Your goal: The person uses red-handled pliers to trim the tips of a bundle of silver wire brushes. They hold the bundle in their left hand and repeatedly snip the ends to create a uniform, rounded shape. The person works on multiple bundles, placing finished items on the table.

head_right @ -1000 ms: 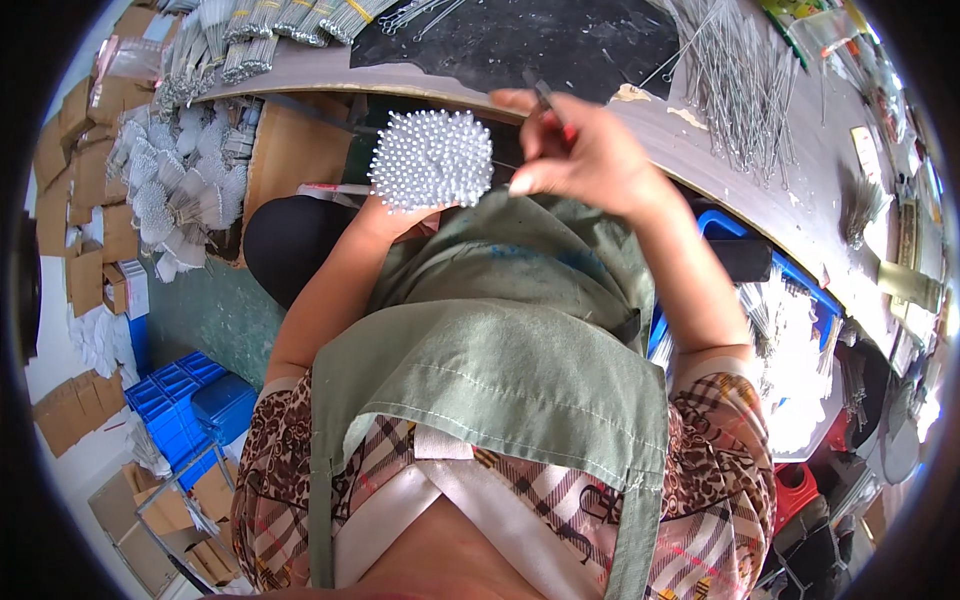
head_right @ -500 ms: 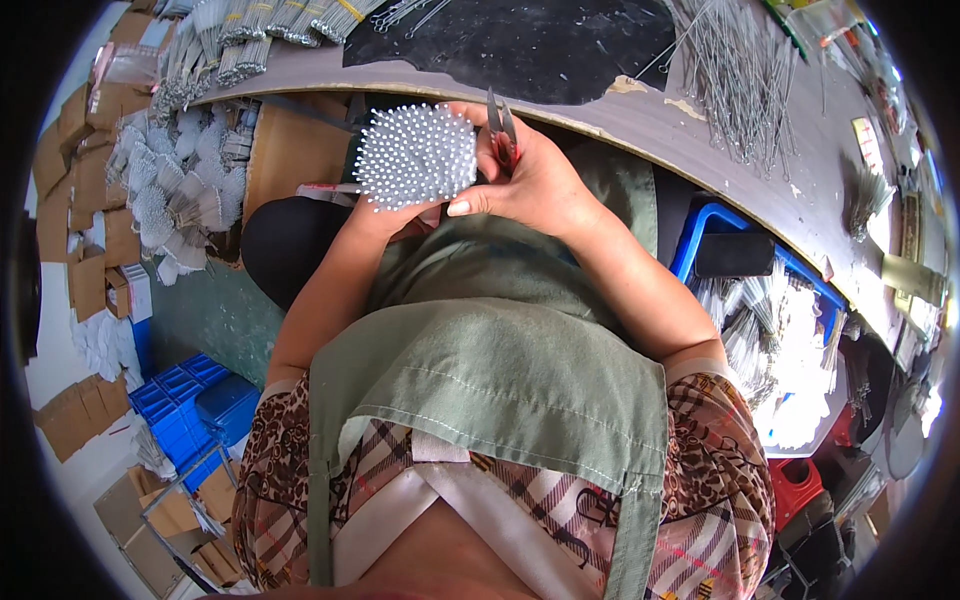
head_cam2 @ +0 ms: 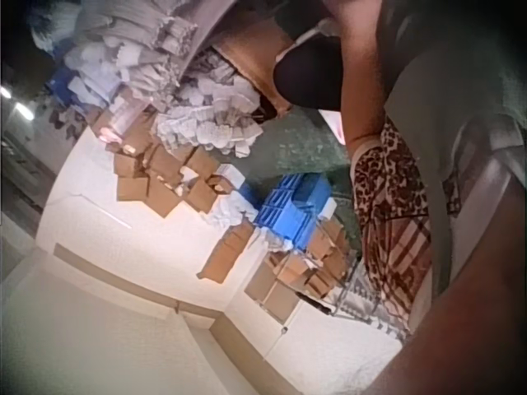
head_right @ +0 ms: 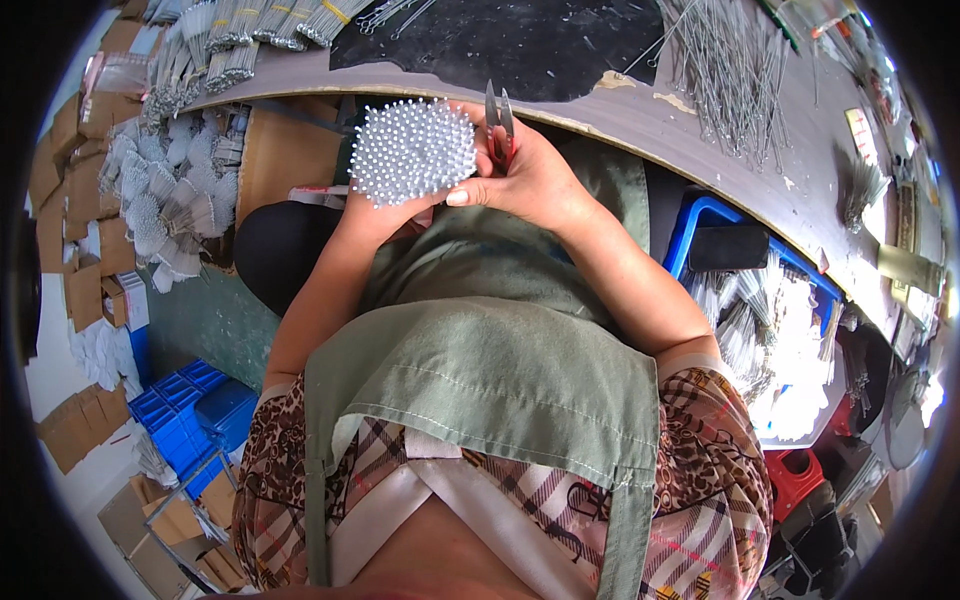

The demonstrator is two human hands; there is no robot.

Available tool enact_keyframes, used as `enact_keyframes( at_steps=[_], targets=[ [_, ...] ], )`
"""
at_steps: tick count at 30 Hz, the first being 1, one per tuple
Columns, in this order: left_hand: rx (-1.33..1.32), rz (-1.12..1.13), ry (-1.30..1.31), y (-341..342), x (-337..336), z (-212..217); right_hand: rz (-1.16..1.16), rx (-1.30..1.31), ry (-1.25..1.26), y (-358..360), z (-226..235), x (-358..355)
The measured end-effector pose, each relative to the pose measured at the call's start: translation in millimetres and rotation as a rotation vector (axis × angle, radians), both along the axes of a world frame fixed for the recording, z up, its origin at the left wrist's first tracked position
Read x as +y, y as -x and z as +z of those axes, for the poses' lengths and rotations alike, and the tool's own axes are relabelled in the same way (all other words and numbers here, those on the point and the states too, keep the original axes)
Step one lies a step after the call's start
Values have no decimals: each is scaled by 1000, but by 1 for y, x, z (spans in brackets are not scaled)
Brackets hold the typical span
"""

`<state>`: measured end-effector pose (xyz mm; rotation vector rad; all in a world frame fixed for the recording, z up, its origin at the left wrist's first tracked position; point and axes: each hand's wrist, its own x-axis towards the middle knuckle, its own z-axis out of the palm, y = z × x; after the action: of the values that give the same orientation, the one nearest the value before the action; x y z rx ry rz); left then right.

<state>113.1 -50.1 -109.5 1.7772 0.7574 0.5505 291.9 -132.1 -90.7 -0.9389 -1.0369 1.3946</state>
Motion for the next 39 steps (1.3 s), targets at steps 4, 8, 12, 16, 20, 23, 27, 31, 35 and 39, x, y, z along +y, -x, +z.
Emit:
enact_keyframes(
  at_steps=[4, 8, 12, 16, 20, 23, 27, 31, 35, 39],
  targets=[
    [102, 48, 88, -4, -8, 26, 16, 26, -27, -2, -5, 2],
    [114, 82, 19, -4, -11, 30, 20, 120, 1, -1, 4, 0],
    [120, 111, 49, -4, -12, 34, 19, 111, 2, -2, 1, -1],
    [84, 122, 110, -1, -11, 31, 8, 105, 15, -1, 1, 0],
    [-59, 91, 127, 3, -8, 17, -18, 78, 6, 2, 3, 2],
    [-158, 59, 188, 5, -3, -1, -44, 45, 20, 3, 2, 1],
    [-126, 44, 121, 4, -3, 1, -81, 4, 2, 4, -3, 0],
    [-130, -77, 165, 5, 0, 1, -121, 18, 5, 9, 2, -2],
    [-285, -197, 371, 2, 3, -3, -149, -137, 39, 17, 20, -7],
    [-419, -217, 685, 2, 8, -9, -143, -302, -22, 26, 31, -11]
  ],
)
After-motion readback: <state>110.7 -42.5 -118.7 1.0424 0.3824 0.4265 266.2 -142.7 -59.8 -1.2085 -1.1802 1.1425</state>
